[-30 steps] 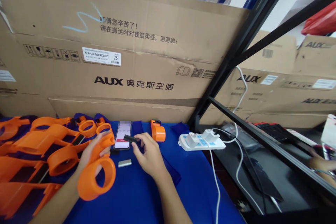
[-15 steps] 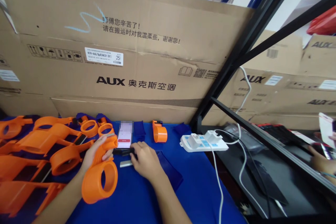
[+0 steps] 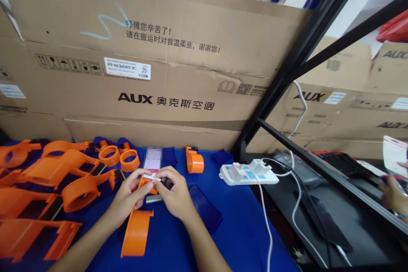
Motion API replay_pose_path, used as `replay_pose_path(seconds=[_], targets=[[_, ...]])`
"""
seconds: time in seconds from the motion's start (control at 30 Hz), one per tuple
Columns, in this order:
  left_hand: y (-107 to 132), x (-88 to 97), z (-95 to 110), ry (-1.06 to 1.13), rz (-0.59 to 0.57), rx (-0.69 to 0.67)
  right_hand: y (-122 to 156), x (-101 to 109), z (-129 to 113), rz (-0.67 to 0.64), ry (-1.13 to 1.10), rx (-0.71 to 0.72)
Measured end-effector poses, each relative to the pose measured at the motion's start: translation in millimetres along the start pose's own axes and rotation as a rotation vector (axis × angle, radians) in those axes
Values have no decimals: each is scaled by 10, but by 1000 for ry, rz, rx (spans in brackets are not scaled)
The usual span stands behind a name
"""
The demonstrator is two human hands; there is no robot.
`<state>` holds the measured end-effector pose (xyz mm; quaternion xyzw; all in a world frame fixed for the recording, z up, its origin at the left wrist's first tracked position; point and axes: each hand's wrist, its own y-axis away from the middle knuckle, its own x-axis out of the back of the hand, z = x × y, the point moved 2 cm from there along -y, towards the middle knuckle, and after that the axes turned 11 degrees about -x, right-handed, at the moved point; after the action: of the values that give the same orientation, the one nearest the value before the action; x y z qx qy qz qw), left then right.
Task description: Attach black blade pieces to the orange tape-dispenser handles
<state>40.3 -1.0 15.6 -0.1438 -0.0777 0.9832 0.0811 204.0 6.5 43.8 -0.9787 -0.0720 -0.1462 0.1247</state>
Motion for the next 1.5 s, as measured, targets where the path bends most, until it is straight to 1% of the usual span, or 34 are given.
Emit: replay_pose_path(seconds=[0.1, 0.17, 0.27, 0.3, 0.33, 0.37, 0.4, 0.43, 0.53, 0.6, 0.7, 0.77, 0.87, 0.97, 1.07, 1.1, 1.17, 1.23, 1.33, 1.4, 1.5], targets=[[-16, 46, 17, 41, 62, -35, -21, 79, 15, 51, -6, 0], [-34, 122, 66, 87, 130, -59, -42, 209, 38, 145, 23, 3], [-77, 277, 193, 220, 242, -85, -65, 459, 68, 312, 79, 1], [-93, 326, 237, 271, 269, -83, -66, 525, 68, 347, 90, 0], [-107, 365, 274, 318, 287, -74, -64, 566, 59, 355, 105, 3], [-117, 394, 304, 357, 297, -65, -59, 575, 43, 331, 133, 12], [-123, 411, 324, 385, 301, -57, -50, 549, 22, 270, 177, 29], [-124, 417, 334, 402, 297, -53, -38, 490, 0, 180, 237, 53], [-105, 387, 325, 385, 278, -80, 19, 183, -33, -116, 457, 151], [-89, 352, 301, 357, 273, -97, 57, -31, -10, -217, 564, 198], [-80, 311, 264, 327, 290, -105, 95, -255, 60, -298, 665, 226], [-85, 297, 247, 315, 304, -103, 107, -310, 88, -322, 692, 229], [-97, 290, 224, 297, 316, -92, 105, -270, 63, -310, 659, 231], [-103, 289, 193, 258, 328, -91, 84, -127, -24, -205, 573, 217], [-97, 278, 147, 214, 341, -97, 71, 45, -113, -104, 440, 177], [-93, 270, 129, 195, 349, -102, 73, 90, -136, -98, 387, 163], [-83, 249, 99, 144, 365, -124, 87, 140, -172, -140, 287, 147], [-74, 229, 79, 99, 387, -162, 111, 124, -195, -233, 222, 144], [-67, 219, 67, 73, 421, -232, 153, 6, -197, -365, 206, 126], [-70, 237, 68, 53, 449, -274, 173, -81, -180, -373, 223, 106], [-89, 278, 70, -25, 470, -299, 181, -141, -156, -291, 228, 132]])
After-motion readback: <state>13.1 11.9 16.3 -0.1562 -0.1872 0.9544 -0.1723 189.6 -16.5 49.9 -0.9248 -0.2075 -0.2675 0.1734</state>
